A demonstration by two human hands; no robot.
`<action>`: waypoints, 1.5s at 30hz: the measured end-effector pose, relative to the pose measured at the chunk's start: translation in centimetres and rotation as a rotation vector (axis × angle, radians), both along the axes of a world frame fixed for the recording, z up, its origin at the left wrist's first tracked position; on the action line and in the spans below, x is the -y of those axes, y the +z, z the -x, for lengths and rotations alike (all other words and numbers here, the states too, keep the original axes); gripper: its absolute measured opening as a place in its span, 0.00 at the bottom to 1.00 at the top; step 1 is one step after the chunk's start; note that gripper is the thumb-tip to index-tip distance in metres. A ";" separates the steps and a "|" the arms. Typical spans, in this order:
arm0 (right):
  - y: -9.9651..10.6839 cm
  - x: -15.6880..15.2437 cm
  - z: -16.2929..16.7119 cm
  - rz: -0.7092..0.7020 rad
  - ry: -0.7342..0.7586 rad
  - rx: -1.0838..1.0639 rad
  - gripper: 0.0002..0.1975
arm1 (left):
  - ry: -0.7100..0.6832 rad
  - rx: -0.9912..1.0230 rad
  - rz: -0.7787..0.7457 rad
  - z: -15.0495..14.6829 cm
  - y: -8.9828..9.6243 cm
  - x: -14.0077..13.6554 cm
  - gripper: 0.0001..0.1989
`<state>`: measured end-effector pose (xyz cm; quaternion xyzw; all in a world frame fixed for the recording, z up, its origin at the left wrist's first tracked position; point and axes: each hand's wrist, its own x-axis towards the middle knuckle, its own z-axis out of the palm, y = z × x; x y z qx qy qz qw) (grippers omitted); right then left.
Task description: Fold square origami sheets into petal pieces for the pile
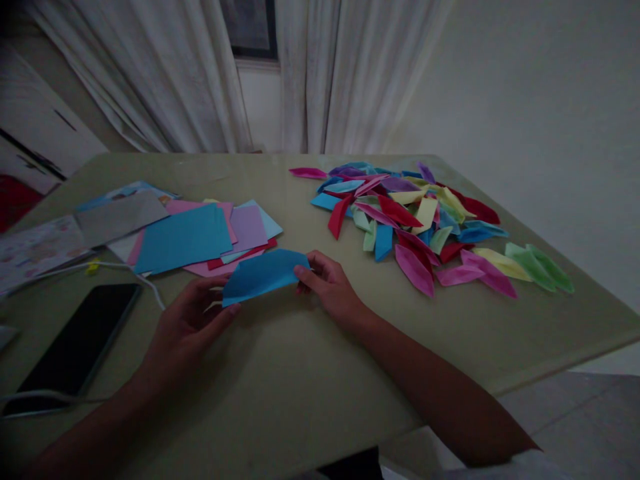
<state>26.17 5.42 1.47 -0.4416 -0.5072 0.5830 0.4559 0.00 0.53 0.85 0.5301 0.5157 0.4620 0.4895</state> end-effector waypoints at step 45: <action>-0.1 0.0 0.0 -0.062 -0.139 0.063 0.14 | -0.041 0.039 0.081 -0.2 0.6 0.3 0.16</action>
